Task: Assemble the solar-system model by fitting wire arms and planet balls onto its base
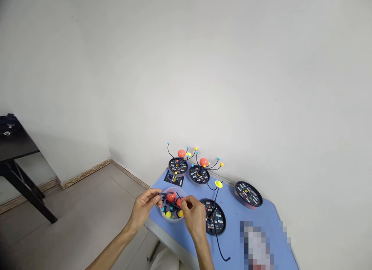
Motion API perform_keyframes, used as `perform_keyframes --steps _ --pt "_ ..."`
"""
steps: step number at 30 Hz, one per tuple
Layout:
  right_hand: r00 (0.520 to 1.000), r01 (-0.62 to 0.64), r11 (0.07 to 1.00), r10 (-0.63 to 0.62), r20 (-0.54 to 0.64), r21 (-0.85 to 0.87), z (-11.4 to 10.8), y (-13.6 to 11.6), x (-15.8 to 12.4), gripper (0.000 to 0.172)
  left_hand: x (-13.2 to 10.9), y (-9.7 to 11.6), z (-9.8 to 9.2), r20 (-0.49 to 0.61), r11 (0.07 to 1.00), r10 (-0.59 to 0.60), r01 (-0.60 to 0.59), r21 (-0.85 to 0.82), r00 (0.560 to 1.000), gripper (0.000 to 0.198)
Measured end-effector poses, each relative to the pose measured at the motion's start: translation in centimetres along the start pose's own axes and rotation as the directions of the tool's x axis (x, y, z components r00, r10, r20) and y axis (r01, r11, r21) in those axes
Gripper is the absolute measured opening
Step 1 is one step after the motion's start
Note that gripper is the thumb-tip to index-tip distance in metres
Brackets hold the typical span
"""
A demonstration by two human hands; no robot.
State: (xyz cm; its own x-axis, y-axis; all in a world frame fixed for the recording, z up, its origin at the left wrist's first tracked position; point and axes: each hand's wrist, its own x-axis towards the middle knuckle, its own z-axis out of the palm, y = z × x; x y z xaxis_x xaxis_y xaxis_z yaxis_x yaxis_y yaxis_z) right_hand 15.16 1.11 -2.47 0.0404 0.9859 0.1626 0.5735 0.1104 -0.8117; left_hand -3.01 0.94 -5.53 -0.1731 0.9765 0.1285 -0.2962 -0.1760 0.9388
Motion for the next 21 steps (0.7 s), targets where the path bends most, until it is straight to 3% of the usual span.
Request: perform_keyframes --steps 6,11,15,21 --pt "0.991 -0.128 0.885 0.099 0.087 0.448 -1.2 0.0 -2.6 0.037 -1.9 1.2 0.7 -0.016 0.999 0.018 -0.017 0.048 1.0 0.036" --pt "0.951 -0.306 0.531 0.206 0.23 0.79 -1.8 -0.5 -4.6 0.04 -3.6 2.9 2.1 0.06 0.999 -0.006 0.003 0.038 0.998 0.033" --pt "0.951 -0.295 0.375 0.201 0.233 0.879 -2.3 -1.0 -6.0 0.04 -4.9 4.0 3.0 0.122 0.999 -0.014 0.01 0.035 0.992 0.032" --pt "0.965 -0.245 0.33 0.177 0.195 0.912 -3.2 -0.9 -6.9 0.04 -5.7 4.3 3.3 0.149 0.998 -0.008 -0.002 0.063 0.989 0.032"
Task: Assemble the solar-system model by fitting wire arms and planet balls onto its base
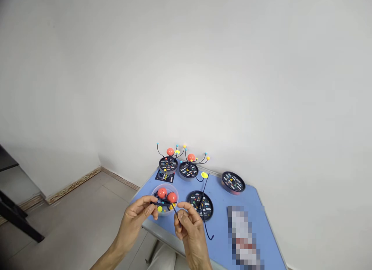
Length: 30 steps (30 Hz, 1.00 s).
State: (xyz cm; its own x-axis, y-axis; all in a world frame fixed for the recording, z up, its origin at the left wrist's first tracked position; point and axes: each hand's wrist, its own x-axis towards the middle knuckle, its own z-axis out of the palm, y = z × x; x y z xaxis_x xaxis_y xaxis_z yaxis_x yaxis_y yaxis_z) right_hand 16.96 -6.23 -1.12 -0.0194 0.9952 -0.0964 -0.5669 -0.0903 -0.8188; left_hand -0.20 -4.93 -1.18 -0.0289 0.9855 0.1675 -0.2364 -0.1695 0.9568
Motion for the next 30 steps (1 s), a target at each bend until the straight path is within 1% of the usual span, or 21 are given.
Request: perform_keyframes --steps 5,8,11,14,17,22,25,30 --pt "0.997 0.075 0.997 -0.074 -0.035 0.012 -0.6 0.0 0.0 0.045 -0.2 -0.2 -0.1 -0.011 0.999 0.001 -0.001 0.033 1.0 0.035" --pt "0.99 0.136 0.991 -0.136 -0.024 -0.003 -0.6 0.2 0.2 0.039 -0.6 -0.4 -0.1 -0.011 0.997 0.004 -0.003 0.077 1.0 0.037" --pt "0.984 0.179 0.984 -0.179 -0.002 -0.027 -0.6 0.3 0.3 0.032 -1.0 -0.5 -0.2 -0.013 0.99 0.035 -0.033 0.135 0.999 0.034" --pt "0.98 0.199 0.979 -0.2 -0.003 -0.052 -0.7 0.4 0.4 0.031 -1.3 -0.6 -0.2 -0.031 0.981 0.07 -0.063 0.184 0.997 0.032" --pt "0.973 0.224 0.97 -0.228 -0.029 -0.095 -0.9 0.7 0.5 0.031 -1.5 -0.5 -0.3 -0.049 0.973 0.097 -0.084 0.216 0.994 0.028" --pt "0.964 0.243 0.958 -0.257 -0.074 -0.154 -1.1 1.1 0.7 0.029 -1.5 -0.5 -0.3 -0.029 0.954 0.155 -0.142 0.263 0.988 0.021" --pt "0.953 0.272 0.944 -0.292 -0.084 -0.187 -1.1 1.0 0.6 0.027 -1.4 -0.6 -0.3 -0.017 0.944 0.173 -0.161 0.287 0.985 0.019" --pt "0.92 0.359 0.894 -0.388 -0.06 -0.268 -1.0 0.5 0.0 0.028 -1.4 -0.9 -0.3 -0.002 0.938 0.192 -0.183 0.293 0.981 0.017"
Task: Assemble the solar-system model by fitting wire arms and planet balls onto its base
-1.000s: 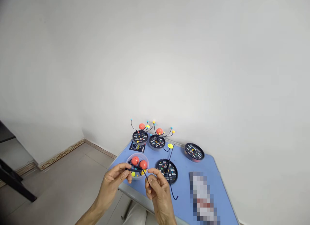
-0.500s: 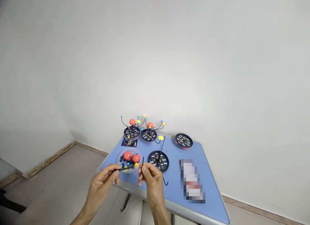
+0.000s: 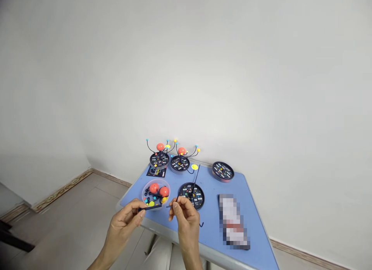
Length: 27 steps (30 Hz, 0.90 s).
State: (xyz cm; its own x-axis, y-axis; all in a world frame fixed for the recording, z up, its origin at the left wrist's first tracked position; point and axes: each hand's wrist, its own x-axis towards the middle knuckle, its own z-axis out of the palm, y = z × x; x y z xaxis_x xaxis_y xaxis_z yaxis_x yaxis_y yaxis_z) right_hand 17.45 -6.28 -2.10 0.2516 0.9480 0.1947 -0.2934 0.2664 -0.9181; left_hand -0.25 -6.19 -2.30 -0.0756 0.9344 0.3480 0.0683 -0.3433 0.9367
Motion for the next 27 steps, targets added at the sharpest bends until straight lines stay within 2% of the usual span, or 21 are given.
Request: perform_keyframes --steps 8,13,19,23,27 --pt "0.998 0.028 0.992 -0.034 -0.048 -0.123 -0.1 -0.6 -0.8 0.033 -0.4 0.6 0.5 0.0 0.988 0.131 -0.13 0.088 0.991 0.01" --pt "0.998 0.05 0.99 -0.056 -0.04 -0.134 -0.4 -0.3 -1.2 0.028 -0.7 0.9 0.6 0.02 0.973 0.195 -0.196 0.122 0.981 0.009" --pt "0.987 0.123 0.976 -0.14 -0.084 -0.181 -0.5 -0.5 -1.5 0.026 -0.7 1.3 0.1 0.032 0.984 0.158 -0.16 0.083 0.987 0.008" --pt "0.973 0.204 0.952 -0.223 -0.059 -0.228 0.0 -1.2 -1.8 0.016 -0.6 1.2 -0.2 0.056 0.997 0.076 -0.077 0.01 0.996 0.011" --pt "0.95 0.292 0.914 -0.31 -0.023 -0.281 0.5 -1.8 -1.9 0.009 -0.5 1.3 -0.2 0.07 0.999 0.051 -0.051 -0.001 0.996 0.013"
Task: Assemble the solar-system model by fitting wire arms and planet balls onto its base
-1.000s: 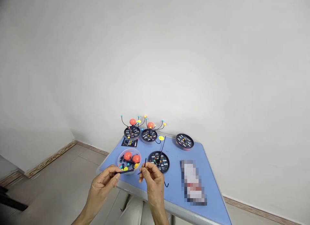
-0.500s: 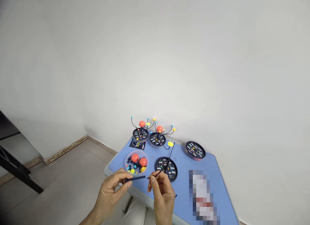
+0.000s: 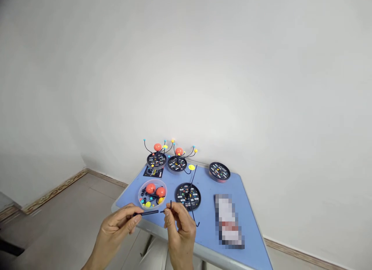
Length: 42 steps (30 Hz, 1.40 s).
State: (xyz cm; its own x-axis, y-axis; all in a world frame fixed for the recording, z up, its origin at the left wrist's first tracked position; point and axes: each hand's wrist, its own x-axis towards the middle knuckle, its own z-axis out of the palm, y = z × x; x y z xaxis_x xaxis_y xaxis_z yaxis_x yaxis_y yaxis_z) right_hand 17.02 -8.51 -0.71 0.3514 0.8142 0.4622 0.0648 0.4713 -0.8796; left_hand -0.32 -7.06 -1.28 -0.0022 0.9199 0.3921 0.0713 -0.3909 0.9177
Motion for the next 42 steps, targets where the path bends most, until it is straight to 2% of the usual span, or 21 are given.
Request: perform_keyframes --steps 6,10,19,24,29,36,42 --pt "0.995 0.1 0.994 -0.1 0.01 -0.044 0.1 -0.5 0.2 0.007 0.1 0.4 -0.1 0.026 0.999 0.018 -0.019 0.05 1.0 0.014" --pt "0.993 0.119 0.992 -0.119 0.018 -0.028 0.1 -0.5 0.3 0.007 0.1 0.4 -0.2 0.038 0.993 0.06 -0.063 0.096 0.997 0.012" --pt "0.999 0.04 0.999 -0.039 0.035 -0.012 0.0 0.1 0.0 0.006 0.2 0.2 -0.1 0.048 0.967 0.165 -0.171 0.187 0.985 0.011" --pt "0.992 -0.077 0.997 0.08 0.096 -0.028 -0.2 0.4 0.2 0.017 0.2 0.7 -0.1 0.057 0.945 0.226 -0.233 0.229 0.972 0.01" --pt "0.99 -0.07 0.993 0.081 0.112 -0.099 -0.2 0.4 0.2 0.028 0.1 1.1 -0.1 0.062 0.924 0.266 -0.273 0.267 0.962 0.01" --pt "0.981 -0.086 0.992 0.101 0.168 -0.097 -0.1 0.5 0.1 0.034 0.1 1.5 -0.2 0.102 0.917 0.264 -0.282 0.282 0.959 0.012" --pt "0.98 -0.159 0.987 0.162 0.113 -0.033 0.6 1.0 -0.5 0.037 -0.2 1.5 0.1 0.071 0.924 0.262 -0.272 0.27 0.962 0.014"
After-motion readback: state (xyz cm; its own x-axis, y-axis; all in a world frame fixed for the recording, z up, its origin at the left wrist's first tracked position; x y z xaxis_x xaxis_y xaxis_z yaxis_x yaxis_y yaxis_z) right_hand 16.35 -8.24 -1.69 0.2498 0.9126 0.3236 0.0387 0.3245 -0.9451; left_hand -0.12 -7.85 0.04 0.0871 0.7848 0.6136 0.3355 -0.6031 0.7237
